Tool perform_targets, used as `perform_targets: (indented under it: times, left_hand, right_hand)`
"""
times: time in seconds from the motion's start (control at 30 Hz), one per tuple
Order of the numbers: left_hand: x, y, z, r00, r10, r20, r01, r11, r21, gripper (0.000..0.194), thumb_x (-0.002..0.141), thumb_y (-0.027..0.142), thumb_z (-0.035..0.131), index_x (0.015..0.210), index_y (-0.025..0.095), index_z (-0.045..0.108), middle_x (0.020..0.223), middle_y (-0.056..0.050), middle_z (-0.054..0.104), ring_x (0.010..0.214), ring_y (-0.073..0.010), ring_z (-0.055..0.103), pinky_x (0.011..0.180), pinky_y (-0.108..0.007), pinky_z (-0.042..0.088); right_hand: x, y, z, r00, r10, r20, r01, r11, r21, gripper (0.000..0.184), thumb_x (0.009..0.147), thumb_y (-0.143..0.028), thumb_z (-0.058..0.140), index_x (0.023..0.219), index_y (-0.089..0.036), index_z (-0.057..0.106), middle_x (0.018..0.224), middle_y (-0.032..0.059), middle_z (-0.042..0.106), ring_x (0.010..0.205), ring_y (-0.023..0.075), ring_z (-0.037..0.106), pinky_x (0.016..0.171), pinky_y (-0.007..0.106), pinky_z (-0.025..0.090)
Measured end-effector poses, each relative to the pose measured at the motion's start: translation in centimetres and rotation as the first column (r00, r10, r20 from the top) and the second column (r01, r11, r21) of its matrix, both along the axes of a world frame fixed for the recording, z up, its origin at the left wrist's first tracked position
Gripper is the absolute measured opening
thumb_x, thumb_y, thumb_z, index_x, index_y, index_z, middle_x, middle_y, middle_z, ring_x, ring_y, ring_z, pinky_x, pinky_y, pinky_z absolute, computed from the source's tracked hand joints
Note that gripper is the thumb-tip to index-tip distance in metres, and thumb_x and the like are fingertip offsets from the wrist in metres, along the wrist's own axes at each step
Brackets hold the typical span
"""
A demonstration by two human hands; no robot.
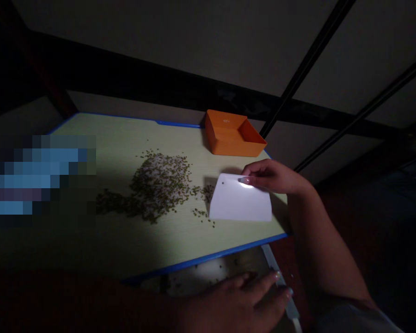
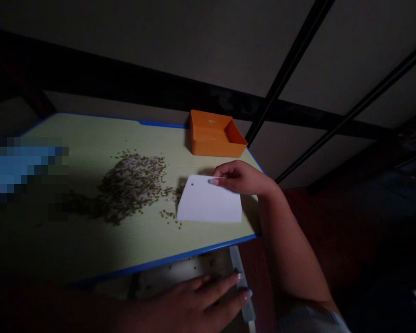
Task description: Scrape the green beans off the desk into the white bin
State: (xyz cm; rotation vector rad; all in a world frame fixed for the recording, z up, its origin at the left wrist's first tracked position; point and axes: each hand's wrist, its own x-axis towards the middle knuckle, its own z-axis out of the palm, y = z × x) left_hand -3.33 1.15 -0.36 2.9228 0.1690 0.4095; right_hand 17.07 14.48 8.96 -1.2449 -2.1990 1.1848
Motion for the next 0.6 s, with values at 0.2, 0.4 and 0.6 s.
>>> perform_targets:
  times: [0.2, 0.4, 0.6]
  left_hand:
    - [0.03, 0.03, 0.17, 1.000, -0.009, 0.011, 0.008, 0.998, 0.060, 0.044, 0.098, 0.020, 0.024, 0.137, 0.009, 0.041, 0.137, -0.012, 0.049, 0.122, -0.0180, 0.049, 0.083, -0.026, 0.045]
    - [0.08, 0.17, -0.30, 1.000, -0.013, 0.018, 0.012, 0.997, 0.079, 0.045, 0.098, 0.020, 0.023, 0.139, 0.009, 0.038, 0.138, -0.014, 0.047, 0.120, -0.0195, 0.051, 0.086, -0.027, 0.045]
    - [0.09, 0.33, -0.27, 0.999, -0.019, 0.038, 0.016, 0.995, 0.096, 0.043, 0.097, 0.019, 0.026, 0.136, 0.010, 0.042, 0.137, -0.012, 0.049, 0.126, -0.0167, 0.044, 0.083, -0.025, 0.045]
  right_hand:
    - [-0.13, 0.07, -0.12, 1.000, -0.010, -0.011, 0.010, 1.000, -0.004, 0.029, 0.084, -0.038, 0.057, 0.074, -0.011, 0.056, 0.059, -0.0039, 0.045, 0.051, 0.0037, 0.036, 0.045, 0.018, 0.028]
    - [-0.45, 0.01, -0.12, 0.998, -0.054, -0.020, 0.054, 0.999, 0.004, 0.029, 0.084, -0.038, 0.057, 0.072, -0.012, 0.054, 0.056, -0.0051, 0.042, 0.047, 0.0031, 0.034, 0.042, 0.018, 0.025]
    - [-0.44, 0.04, -0.27, 1.000, -0.016, -0.014, 0.016, 1.000, -0.010, 0.031, 0.084, -0.040, 0.057, 0.074, -0.010, 0.056, 0.059, -0.0032, 0.046, 0.051, 0.0039, 0.037, 0.045, 0.018, 0.029]
